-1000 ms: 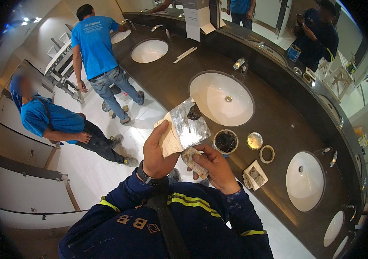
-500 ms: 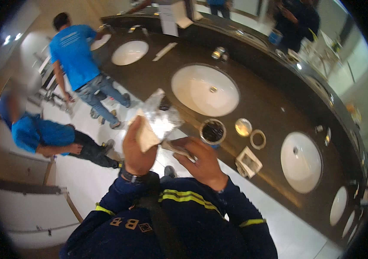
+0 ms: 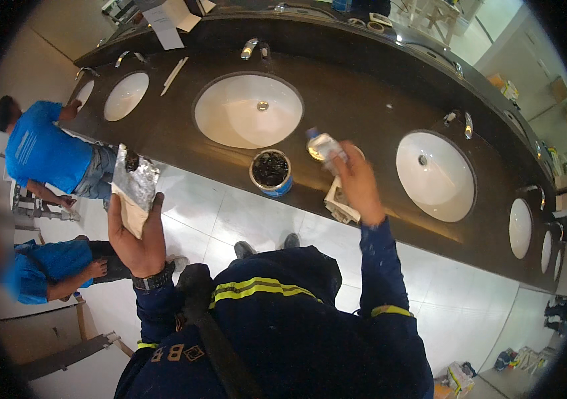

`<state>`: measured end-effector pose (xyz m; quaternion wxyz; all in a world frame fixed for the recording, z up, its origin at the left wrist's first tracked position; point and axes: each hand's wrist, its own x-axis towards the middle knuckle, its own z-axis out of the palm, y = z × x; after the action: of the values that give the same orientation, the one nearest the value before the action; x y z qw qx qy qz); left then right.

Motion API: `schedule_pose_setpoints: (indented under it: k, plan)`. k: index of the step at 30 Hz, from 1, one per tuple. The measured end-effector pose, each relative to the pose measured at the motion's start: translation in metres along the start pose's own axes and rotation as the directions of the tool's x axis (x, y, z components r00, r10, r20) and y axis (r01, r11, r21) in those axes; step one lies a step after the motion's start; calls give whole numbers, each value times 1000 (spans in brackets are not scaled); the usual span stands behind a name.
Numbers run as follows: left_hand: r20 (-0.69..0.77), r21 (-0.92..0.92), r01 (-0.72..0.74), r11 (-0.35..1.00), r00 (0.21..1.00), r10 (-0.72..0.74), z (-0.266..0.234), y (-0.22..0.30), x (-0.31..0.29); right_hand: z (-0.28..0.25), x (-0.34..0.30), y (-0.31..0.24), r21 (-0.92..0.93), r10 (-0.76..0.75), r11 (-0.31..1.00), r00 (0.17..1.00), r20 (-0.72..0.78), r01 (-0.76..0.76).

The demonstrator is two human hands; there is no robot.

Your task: The person scoops a dark adhesive from a can onto a small rectangular tile using a putty knife. They then spread the adhesive evenly across the tile's surface while standing at a bathroom vanity.

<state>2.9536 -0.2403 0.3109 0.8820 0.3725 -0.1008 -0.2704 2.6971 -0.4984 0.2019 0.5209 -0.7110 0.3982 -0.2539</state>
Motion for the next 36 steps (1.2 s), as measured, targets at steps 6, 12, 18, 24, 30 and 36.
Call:
schedule_pose_setpoints:
  k: [6, 12, 18, 24, 30, 36]
  plan:
    - [-116, 230, -4, 973, 993, 31, 5, -8, -5, -15, 55, 127, -403, -21, 915, 991, -132, -34]
    - [-53, -44, 77, 996, 995, -79, -5, -7, -5, 36, 84, 155, -516, 0, 855, 997, -83, -43]
    - [-24, 90, 29, 995, 999, -27, -20, 4, -13, 14, 62, 129, -606, -175, 789, 982, -68, 98]
    - [-125, 74, 35, 997, 992, -26, -48, 9, -15, -23, -16, 123, -814, 191, 580, 977, 93, -36]
    - [-113, 58, 53, 997, 993, -46, -41, -2, -18, -15, -53, 159, -804, 18, 593, 999, -31, -36]
    - [15, 209, 19, 978, 1000, -23, -40, 50, -43, -17, -61, 151, -804, -42, 592, 994, -103, -59]
